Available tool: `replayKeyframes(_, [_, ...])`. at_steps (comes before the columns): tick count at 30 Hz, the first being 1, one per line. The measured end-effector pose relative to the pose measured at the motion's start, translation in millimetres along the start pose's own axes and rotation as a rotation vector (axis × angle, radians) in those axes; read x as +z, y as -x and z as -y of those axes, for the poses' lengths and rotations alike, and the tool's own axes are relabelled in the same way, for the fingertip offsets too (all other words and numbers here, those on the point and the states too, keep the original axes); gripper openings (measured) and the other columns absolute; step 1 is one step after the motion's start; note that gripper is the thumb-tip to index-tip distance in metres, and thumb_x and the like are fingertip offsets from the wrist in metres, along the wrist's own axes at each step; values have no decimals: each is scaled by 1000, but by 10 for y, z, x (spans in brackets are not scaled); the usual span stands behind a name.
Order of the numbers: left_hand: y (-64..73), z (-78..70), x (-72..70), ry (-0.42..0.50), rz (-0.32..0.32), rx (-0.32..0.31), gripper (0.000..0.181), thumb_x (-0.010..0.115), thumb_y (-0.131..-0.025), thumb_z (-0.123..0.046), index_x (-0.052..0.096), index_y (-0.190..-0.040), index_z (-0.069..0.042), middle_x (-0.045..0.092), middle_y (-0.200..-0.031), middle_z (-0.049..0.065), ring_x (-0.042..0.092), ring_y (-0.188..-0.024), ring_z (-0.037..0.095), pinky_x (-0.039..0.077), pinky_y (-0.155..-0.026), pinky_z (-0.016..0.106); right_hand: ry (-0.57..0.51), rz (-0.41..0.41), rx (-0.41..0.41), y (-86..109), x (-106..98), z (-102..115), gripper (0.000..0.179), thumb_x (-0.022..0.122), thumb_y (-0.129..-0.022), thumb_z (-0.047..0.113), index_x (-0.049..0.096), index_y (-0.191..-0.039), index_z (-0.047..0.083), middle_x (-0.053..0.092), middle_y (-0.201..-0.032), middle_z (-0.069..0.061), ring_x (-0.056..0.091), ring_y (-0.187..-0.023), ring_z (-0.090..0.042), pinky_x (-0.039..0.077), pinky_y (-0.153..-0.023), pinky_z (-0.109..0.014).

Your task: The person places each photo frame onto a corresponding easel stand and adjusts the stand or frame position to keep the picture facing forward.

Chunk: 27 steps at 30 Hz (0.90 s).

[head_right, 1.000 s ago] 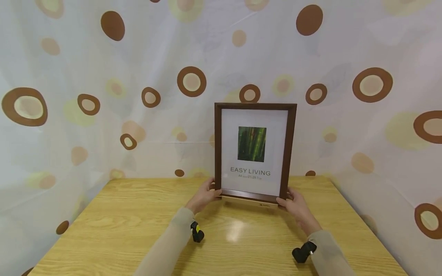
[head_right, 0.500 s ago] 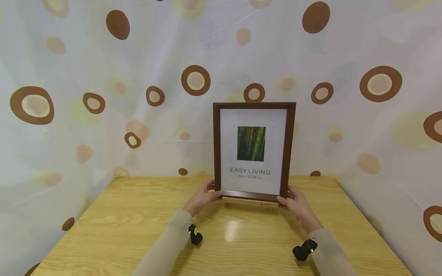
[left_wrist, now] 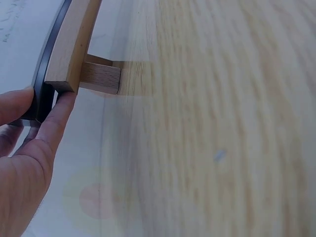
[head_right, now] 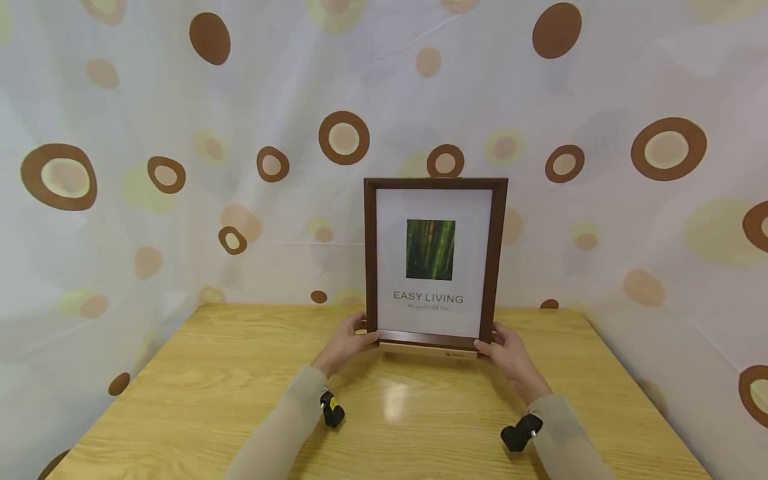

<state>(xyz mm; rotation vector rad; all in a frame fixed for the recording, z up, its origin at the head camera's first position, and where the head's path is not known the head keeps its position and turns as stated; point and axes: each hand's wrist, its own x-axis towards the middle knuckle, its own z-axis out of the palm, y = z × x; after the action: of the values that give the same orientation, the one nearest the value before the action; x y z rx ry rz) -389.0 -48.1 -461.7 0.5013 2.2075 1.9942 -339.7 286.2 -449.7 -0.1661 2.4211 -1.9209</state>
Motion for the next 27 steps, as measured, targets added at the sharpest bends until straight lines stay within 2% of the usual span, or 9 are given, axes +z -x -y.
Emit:
replayKeyframes(7, [17, 15, -38, 29, -14, -1, 33, 59, -94, 3, 51, -127, 4, 52, -126, 24, 60, -107, 27, 57, -91, 36, 6, 8, -15, -22, 47, 13, 65, 55, -101, 12, 20, -153, -6, 35, -148, -35, 52, -125, -32, 56, -93, -36])
replayKeyframes(19, [78, 52, -238, 1, -11, 8, 37, 58, -96, 1, 48, -132, 4, 51, -128, 26, 60, -112, 29, 57, -91, 35, -16, 21, 0, -109, 232, 70, 68, 55, -100, 10, 17, -154, -5, 32, -149, -36, 46, -131, -43, 53, -98, -41])
replayKeyframes(27, [97, 48, -311, 1, -20, 3, 39, 59, -95, 1, 48, -132, 5, 51, -129, 27, 61, -111, 29, 56, -92, 34, -24, 14, 8, -157, 306, 61, 66, 55, -100, 10, 19, -154, -3, 34, -149, -34, 45, -132, -43, 53, -98, -41])
